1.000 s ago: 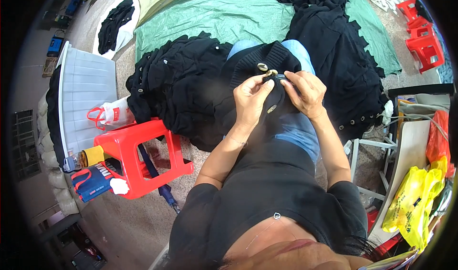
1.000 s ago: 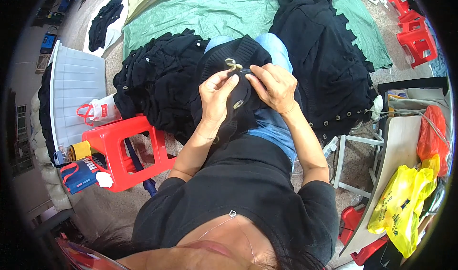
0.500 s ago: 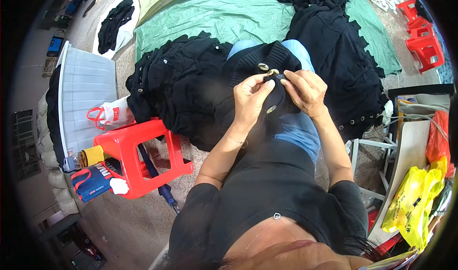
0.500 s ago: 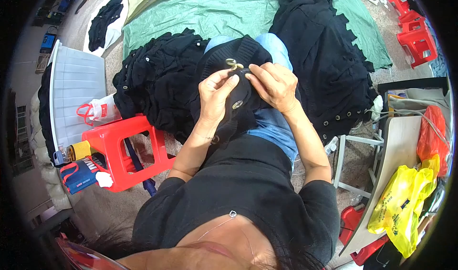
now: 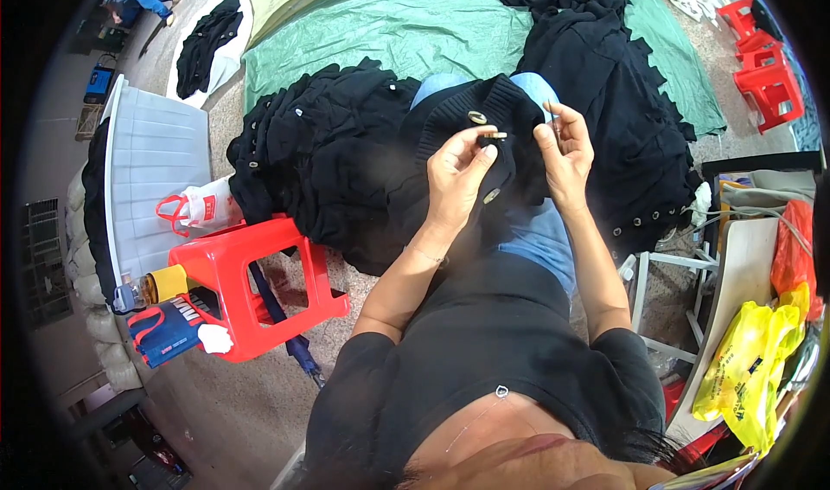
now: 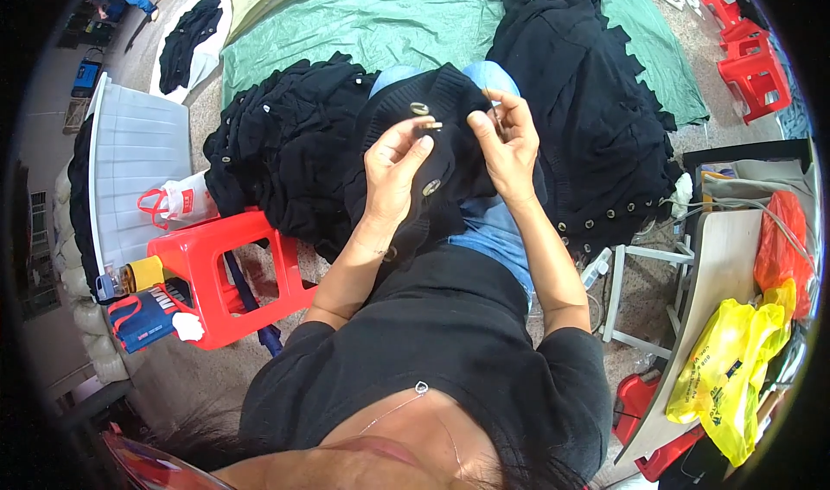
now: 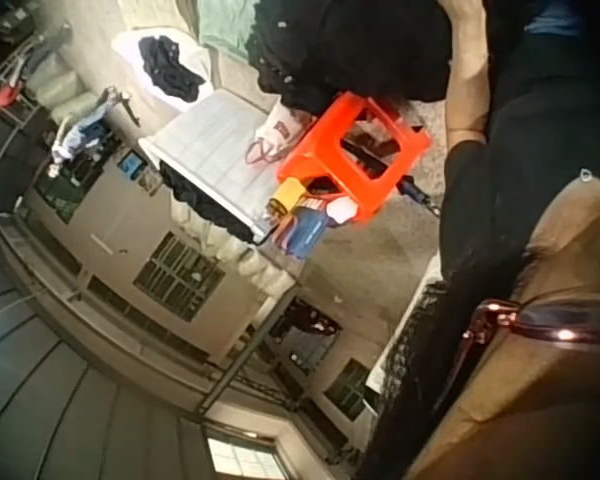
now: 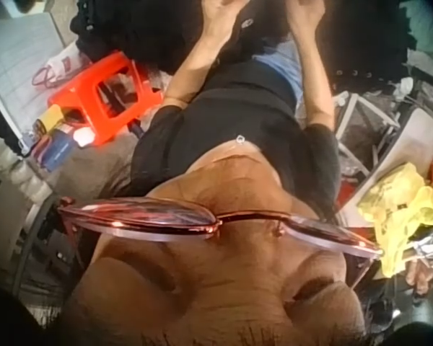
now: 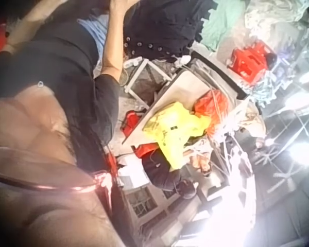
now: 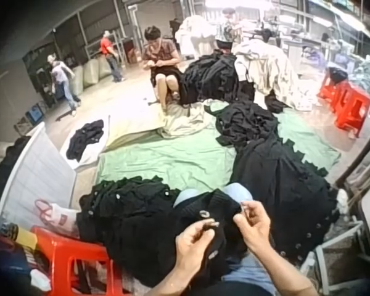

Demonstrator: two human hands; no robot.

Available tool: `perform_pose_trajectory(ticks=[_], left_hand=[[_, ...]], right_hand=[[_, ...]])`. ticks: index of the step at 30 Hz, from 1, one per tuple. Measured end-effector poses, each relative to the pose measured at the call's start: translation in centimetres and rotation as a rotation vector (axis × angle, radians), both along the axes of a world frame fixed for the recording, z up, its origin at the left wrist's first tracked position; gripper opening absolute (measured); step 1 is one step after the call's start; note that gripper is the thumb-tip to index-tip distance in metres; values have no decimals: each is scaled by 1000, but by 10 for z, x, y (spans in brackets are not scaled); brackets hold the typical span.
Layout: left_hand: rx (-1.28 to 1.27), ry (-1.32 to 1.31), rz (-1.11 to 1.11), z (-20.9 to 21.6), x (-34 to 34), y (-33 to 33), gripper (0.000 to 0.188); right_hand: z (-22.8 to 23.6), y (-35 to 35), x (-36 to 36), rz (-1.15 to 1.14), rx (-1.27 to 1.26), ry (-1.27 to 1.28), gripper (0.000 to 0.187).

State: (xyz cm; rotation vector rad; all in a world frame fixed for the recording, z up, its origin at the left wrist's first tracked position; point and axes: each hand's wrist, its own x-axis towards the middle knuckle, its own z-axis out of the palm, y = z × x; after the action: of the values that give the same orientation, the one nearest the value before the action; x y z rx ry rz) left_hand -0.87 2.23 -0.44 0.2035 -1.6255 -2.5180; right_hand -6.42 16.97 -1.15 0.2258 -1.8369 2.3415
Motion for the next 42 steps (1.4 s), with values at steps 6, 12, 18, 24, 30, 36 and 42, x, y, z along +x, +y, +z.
perform_pose_trajectory(ticks=[6,12,18,24,30,36,42], left_hand=[[-11,56,-74,13,-5,-6,31],[-130,98,-89,13,-5,-1,33],[-28,39,-70,5,-11,-4,35],[-39,79,-16,1,-12,-1,35],[-295,-1,-74,8,-5,5,30],[2,-40,-140,16,-24,-9,27],[36,-51,-181,8,-23,-18,25]], right_hand=[[3,7,-3,230,36,-91,27],[-2,-9,-3,77,182,-15,8],[-8,2,-13,-1,-108,-164,13],[7,-3,18,27,206,-9,9],[9,-7,20,-170,291,7,8],[20,18,-11,22,154,-140,20],[8,-2,-20,380,301,-84,19]])
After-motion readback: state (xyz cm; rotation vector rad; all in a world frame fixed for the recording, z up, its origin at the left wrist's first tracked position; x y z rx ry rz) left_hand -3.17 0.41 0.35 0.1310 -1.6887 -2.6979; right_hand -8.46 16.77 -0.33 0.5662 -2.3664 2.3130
